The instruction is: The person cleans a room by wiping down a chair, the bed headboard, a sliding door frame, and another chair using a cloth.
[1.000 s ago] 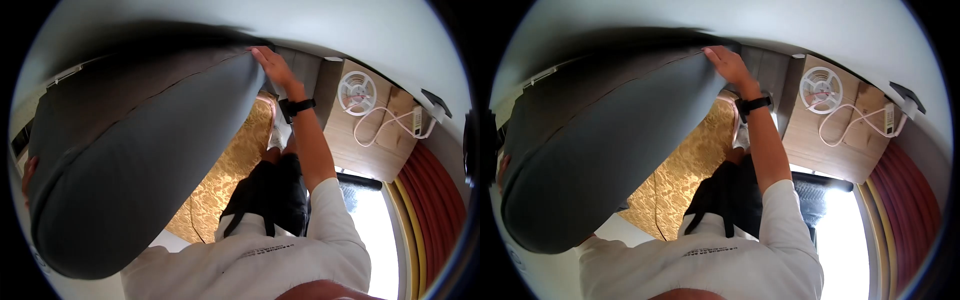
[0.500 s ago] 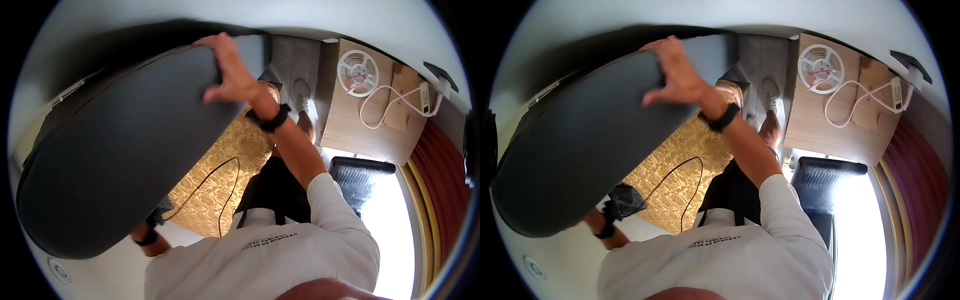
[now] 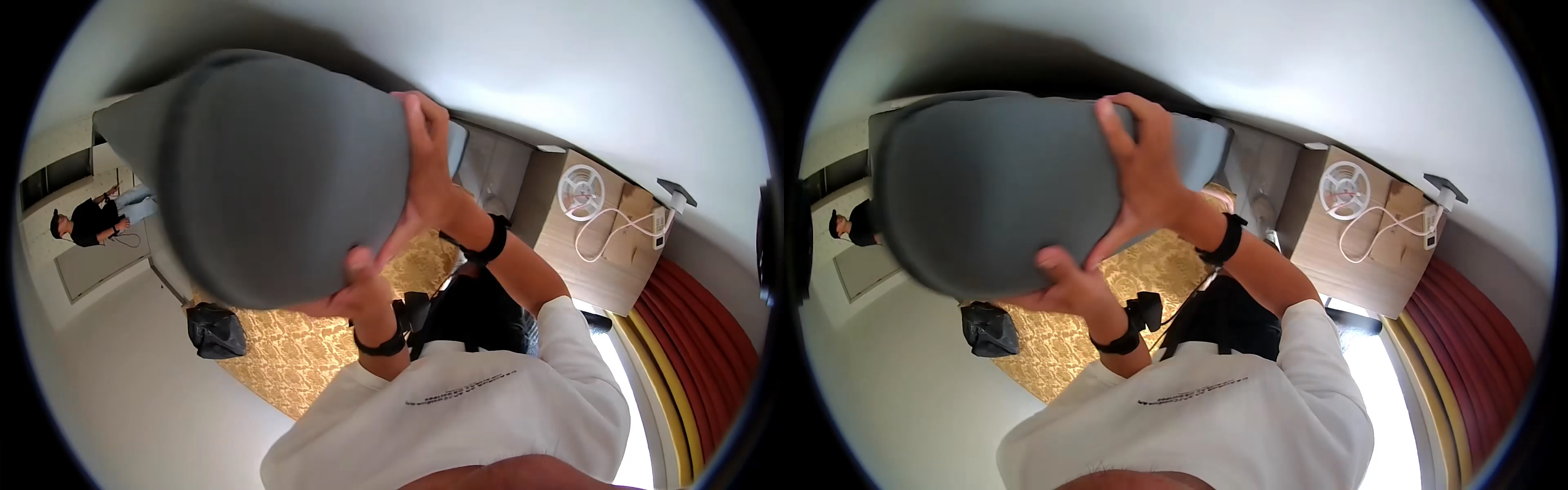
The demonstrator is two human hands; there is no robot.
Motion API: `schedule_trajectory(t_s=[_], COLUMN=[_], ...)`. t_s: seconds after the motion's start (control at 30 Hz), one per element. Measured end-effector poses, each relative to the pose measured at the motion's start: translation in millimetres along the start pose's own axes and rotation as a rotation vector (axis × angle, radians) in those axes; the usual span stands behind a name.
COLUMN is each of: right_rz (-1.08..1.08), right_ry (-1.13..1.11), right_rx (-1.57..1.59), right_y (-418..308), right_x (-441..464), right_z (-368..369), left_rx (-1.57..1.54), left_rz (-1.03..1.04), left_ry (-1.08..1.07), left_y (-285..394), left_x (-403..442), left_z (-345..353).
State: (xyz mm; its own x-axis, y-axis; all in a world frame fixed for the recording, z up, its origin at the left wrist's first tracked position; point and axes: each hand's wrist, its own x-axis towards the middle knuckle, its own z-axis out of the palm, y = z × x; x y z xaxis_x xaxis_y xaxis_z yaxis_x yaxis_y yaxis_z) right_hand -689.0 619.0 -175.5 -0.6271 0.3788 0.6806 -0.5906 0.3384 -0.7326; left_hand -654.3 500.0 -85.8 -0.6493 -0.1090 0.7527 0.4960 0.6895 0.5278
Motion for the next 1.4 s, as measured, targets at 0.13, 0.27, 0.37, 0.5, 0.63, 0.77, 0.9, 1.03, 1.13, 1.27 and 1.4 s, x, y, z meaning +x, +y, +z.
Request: schedule_trajectory(t_s=[0.13, 0.27, 0.37, 0.5, 0.63, 0.77, 0.9, 1.03, 1.13, 1.27, 1.4], right_rz=[-0.024, -0.057, -0.072, -0.073, -0.15, 0.023, -0.006, 0.089, 0.16, 0.266, 0.39], right_ry=[0.028, 0.132, 0.223, 0.232, 0.18, 0.057, -0.153, -0.251, -0.347, -0.472, -0.499], right_rx=[-0.131, -0.133, -0.144, -0.171, -0.143, -0.097, 0.013, 0.114, 0.222, 0.405, 0.549], right_y=[-67, -89, -96, -87, -86, -90, -82, -96, -73, -37, 25], right_x=[88, 147, 177, 214, 245, 240, 221, 208, 181, 125, 69], right_z=[59, 145, 218, 306, 360, 364, 334, 338, 333, 300, 246], left_rx=[0.59, -0.243, -0.361, -0.162, -0.077, -0.056, -0.077, -0.105, -0.028, 0.124, 0.208], left_rz=[0.459, 0.064, 0.073, -0.012, -0.106, -0.208, -0.339, -0.464, -0.489, -0.403, -0.316], left_ry=[-0.042, 0.083, 0.058, 0.133, 0.208, 0.271, 0.423, 0.645, 0.619, 0.435, 0.205], left_y=[-27, -32, -94, -199, -231, -215, -169, -123, -125, -143, -159], left_x=[97, 208, 272, 359, 378, 361, 344, 335, 310, 233, 167], left_z=[-44, -42, -67, -94, -101, -85, -56, -21, -10, -14, -22])
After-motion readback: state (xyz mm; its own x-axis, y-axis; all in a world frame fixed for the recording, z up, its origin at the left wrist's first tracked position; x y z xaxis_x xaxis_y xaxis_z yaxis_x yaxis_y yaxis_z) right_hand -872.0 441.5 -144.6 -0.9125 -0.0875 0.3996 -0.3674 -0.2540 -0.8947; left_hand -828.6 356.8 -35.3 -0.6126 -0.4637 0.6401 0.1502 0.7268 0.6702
